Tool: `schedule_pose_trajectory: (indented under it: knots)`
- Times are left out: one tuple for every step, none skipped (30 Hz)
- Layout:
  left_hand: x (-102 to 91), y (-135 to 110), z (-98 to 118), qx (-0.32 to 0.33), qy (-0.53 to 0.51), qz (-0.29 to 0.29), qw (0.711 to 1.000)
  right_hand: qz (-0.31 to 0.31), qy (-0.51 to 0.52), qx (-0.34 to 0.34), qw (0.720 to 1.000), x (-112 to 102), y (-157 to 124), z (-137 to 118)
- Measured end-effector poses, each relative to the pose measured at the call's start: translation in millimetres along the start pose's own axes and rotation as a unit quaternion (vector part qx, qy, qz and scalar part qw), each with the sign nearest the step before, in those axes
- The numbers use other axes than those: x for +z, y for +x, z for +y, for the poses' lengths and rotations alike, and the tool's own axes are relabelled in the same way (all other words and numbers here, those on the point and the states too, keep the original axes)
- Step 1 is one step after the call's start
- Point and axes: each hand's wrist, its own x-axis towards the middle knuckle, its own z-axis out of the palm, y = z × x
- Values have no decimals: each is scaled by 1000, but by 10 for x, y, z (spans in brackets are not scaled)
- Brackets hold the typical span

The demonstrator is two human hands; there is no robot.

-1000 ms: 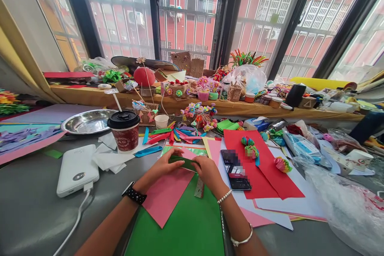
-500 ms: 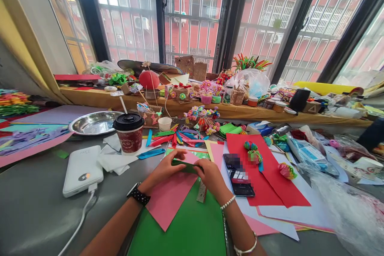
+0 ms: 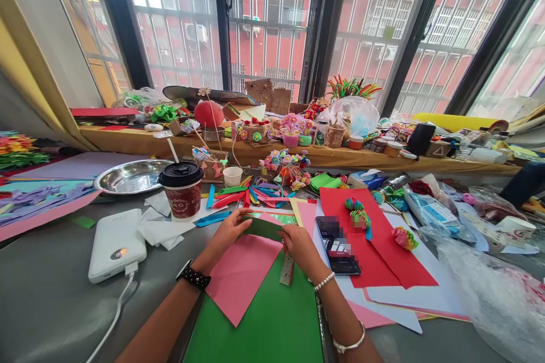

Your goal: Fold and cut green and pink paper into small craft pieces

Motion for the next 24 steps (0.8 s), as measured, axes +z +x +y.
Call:
schedule_pose_trajectory:
  knots:
    - [6,12,-19,-12,-17,3,1000,-2,3,5,1000,8,3,15]
    - [10,21,-35,-20,-28,3,999,0,4,9,1000,12,5,27]
    - [12,26,-45,-20,-31,1,999,5,5,12,1000,13,7,37]
    - [12,27,-51,-14,-26,0,1000,14,5,14,1000,11,8,42]
    - [10,25,-54,-5,-14,0,1000,23,6,14,1000,5,9,43]
    - [8,21,-56,5,3,-1,1000,32,8,16,999,-2,9,42]
    - [6,15,-59,15,24,-5,1000,40,11,18,999,-10,9,38]
    - [6,9,-62,24,47,-14,999,45,12,19,999,-18,8,33]
    - [9,5,-67,31,71,-23,997,49,14,22,998,-25,7,28]
    - [14,1,-74,37,94,-30,994,54,15,24,998,-31,6,24]
    - [21,-1,-81,44,116,-33,992,60,15,25,998,-34,4,21]
    - [30,-3,-87,53,134,-31,989,66,15,25,997,-35,3,19]
    - [39,-4,-92,60,148,-26,987,72,15,23,997,-35,1,18]
    - [47,-6,-94,66,156,-21,985,76,15,20,997,-33,-2,17]
    - [54,-8,-95,70,159,-19,985,77,17,17,997,-31,-5,14]
    - [58,-10,-94,74,158,-20,984,74,18,12,997,-29,-8,11]
    - [61,-13,-93,77,157,-23,984,70,18,7,997,-27,-10,5]
    - [62,-16,-93,79,157,-28,984,68,16,0,998,-27,-13,-1]
    - [61,-18,-94,83,159,-34,983,66,13,-5,998,-27,-14,-7]
    - [59,-18,-98,86,163,-39,982,65,10,-10,998,-27,-14,-12]
    - [56,-17,-103,88,169,-42,981,65,7,-13,998,-28,-14,-14]
    - [53,-15,-110,89,176,-43,979,64,5,-13,998,-28,-12,-13]
    - [51,-12,-117,90,183,-42,978,63,2,-11,998,-27,-10,-8]
    - [49,-10,-124,92,189,-40,977,60,1,-8,998,-26,-8,0]
